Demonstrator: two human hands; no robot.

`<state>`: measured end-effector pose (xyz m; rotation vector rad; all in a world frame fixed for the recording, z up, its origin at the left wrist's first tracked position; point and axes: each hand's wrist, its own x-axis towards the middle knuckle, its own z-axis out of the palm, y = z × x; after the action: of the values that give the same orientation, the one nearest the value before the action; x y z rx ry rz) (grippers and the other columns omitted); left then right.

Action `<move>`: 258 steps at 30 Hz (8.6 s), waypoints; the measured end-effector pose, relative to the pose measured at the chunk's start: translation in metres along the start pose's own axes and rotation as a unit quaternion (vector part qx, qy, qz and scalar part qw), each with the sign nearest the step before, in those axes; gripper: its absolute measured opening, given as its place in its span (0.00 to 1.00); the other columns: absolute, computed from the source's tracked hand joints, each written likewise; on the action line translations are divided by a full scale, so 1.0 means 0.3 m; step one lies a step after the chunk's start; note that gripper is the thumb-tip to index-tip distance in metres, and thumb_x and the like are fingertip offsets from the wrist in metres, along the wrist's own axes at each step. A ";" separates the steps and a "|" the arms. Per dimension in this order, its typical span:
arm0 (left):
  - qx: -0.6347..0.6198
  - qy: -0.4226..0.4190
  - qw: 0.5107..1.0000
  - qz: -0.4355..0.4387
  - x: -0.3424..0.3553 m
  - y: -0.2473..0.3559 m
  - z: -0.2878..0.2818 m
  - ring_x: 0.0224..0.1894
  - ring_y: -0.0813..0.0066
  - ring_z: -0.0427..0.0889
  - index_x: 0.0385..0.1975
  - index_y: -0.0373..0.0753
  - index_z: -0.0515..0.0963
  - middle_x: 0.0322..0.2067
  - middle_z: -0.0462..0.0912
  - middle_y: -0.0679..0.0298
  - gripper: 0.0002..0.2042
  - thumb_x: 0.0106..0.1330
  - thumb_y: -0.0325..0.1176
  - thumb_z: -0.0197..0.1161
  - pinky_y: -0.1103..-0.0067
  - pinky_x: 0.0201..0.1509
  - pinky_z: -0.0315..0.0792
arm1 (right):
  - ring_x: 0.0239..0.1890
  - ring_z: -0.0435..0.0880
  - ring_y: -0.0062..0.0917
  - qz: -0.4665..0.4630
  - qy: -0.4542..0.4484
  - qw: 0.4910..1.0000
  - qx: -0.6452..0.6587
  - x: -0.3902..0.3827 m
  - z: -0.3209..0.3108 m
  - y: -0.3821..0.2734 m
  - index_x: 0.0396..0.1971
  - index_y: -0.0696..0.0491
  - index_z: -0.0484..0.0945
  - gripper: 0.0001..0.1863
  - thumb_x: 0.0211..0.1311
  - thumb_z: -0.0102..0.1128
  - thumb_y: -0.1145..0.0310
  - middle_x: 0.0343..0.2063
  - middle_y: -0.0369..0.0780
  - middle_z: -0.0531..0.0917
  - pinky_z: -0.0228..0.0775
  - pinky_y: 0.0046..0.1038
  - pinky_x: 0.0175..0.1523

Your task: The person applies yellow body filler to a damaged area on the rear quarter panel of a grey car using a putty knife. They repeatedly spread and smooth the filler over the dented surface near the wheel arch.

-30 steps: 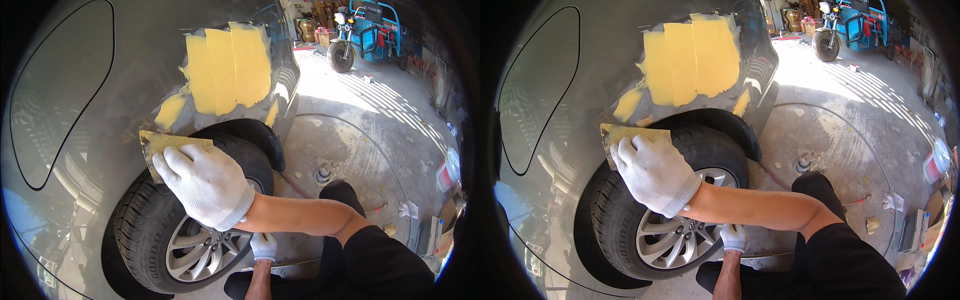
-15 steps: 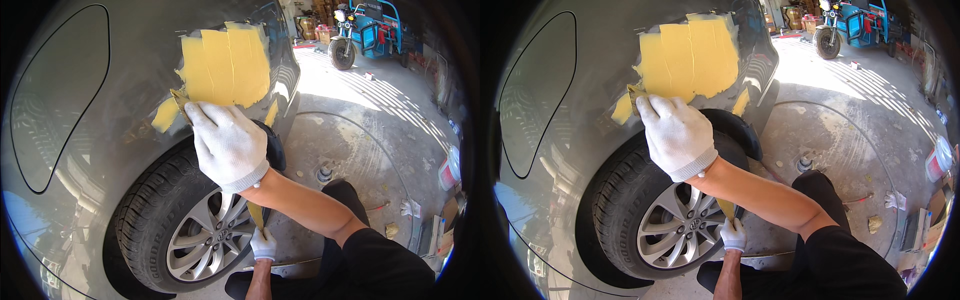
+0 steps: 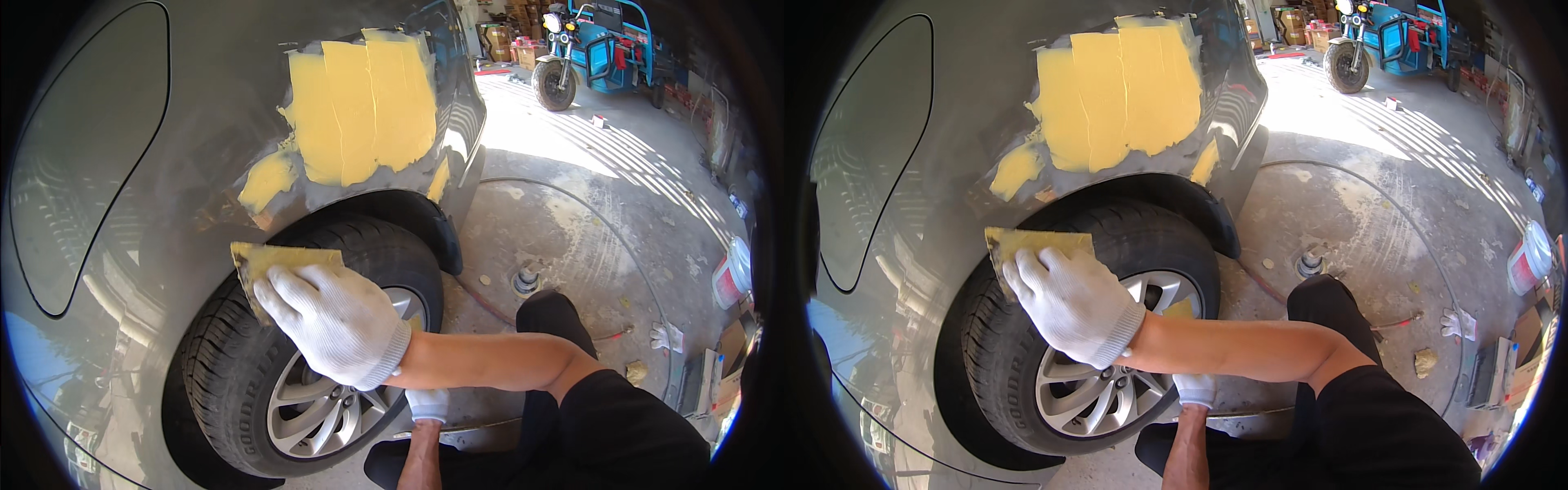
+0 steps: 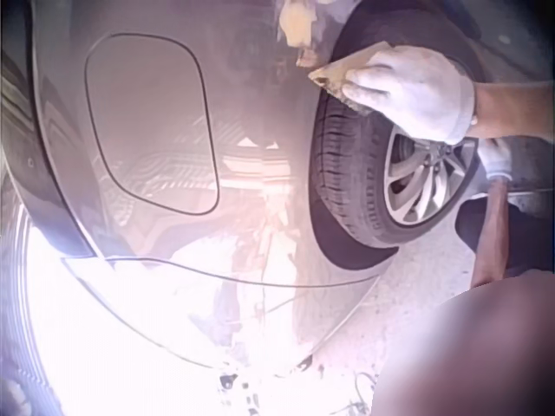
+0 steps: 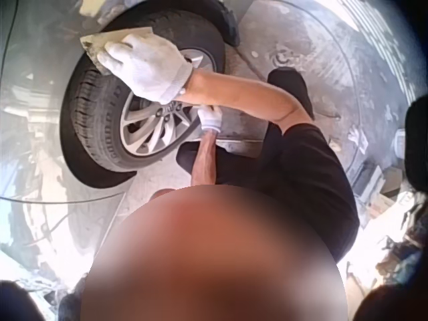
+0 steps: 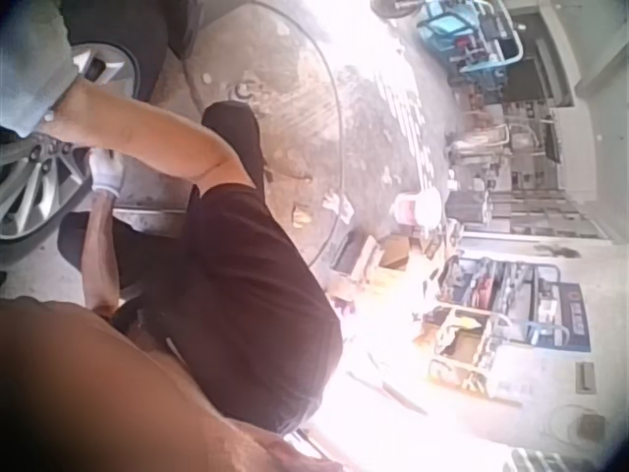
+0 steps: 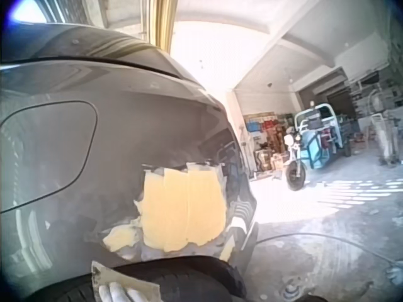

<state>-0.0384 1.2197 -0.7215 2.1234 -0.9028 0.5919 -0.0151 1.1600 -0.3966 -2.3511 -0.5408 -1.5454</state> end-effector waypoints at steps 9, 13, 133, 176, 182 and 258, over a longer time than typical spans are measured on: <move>-0.361 -0.040 0.864 -0.350 0.057 0.094 -0.132 0.19 0.78 0.78 0.45 0.34 0.82 0.23 0.83 0.66 0.16 0.82 0.41 0.53 0.79 0.23 0.71 | 0.33 0.91 0.30 0.184 0.005 0.961 0.208 -0.234 -0.242 0.246 0.40 0.62 0.89 0.08 0.64 0.67 0.77 0.35 0.46 0.91 0.81 0.26 0.38; -0.568 -0.024 0.756 -0.326 0.098 0.148 -0.203 0.16 0.85 0.67 0.45 0.31 0.81 0.23 0.79 0.66 0.23 0.83 0.49 0.51 0.84 0.19 0.60 | 0.33 0.90 0.28 0.243 -0.059 0.946 0.208 -0.293 -0.310 0.353 0.40 0.62 0.89 0.08 0.65 0.67 0.75 0.37 0.47 0.91 0.80 0.26 0.41; -0.435 -0.046 0.799 -0.413 0.253 0.355 0.068 0.13 0.81 0.71 0.28 0.35 0.75 0.15 0.76 0.65 0.08 0.70 0.28 0.60 0.80 0.17 0.63 | 0.36 0.87 0.36 0.015 0.113 0.994 -0.001 -0.190 -0.464 0.869 0.45 0.52 0.90 0.12 0.61 0.70 0.74 0.39 0.43 0.88 0.79 0.33 0.42; -0.378 -0.102 0.843 -0.369 0.181 0.275 0.126 0.15 0.81 0.72 0.29 0.35 0.75 0.18 0.77 0.66 0.07 0.71 0.28 0.59 0.80 0.19 0.64 | 0.53 0.87 0.35 -0.187 0.160 0.964 -0.099 0.245 -0.220 1.049 0.52 0.42 0.89 0.23 0.60 0.59 0.78 0.50 0.36 0.89 0.81 0.34 0.59; -0.369 -0.091 0.848 -0.368 0.180 0.281 0.133 0.15 0.81 0.72 0.29 0.34 0.75 0.17 0.77 0.66 0.07 0.71 0.28 0.59 0.80 0.19 0.64 | 0.52 0.87 0.35 -0.173 0.152 0.967 -0.108 0.197 -0.226 1.057 0.51 0.43 0.89 0.23 0.58 0.59 0.79 0.49 0.37 0.89 0.81 0.34 0.59; -0.595 -0.135 0.720 -0.329 0.256 0.286 -0.128 0.13 0.79 0.69 0.40 0.29 0.79 0.19 0.79 0.62 0.25 0.81 0.50 0.53 0.82 0.19 0.61 | 0.39 0.93 0.35 0.137 -0.248 0.908 0.309 -0.471 -0.419 0.718 0.48 0.52 0.90 0.14 0.63 0.67 0.77 0.41 0.46 0.91 0.85 0.28 0.47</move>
<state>-0.0583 1.1770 -0.6095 1.1262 -0.3637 -0.5976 -0.0714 0.8925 -0.4827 -2.1556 -0.6518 -0.5223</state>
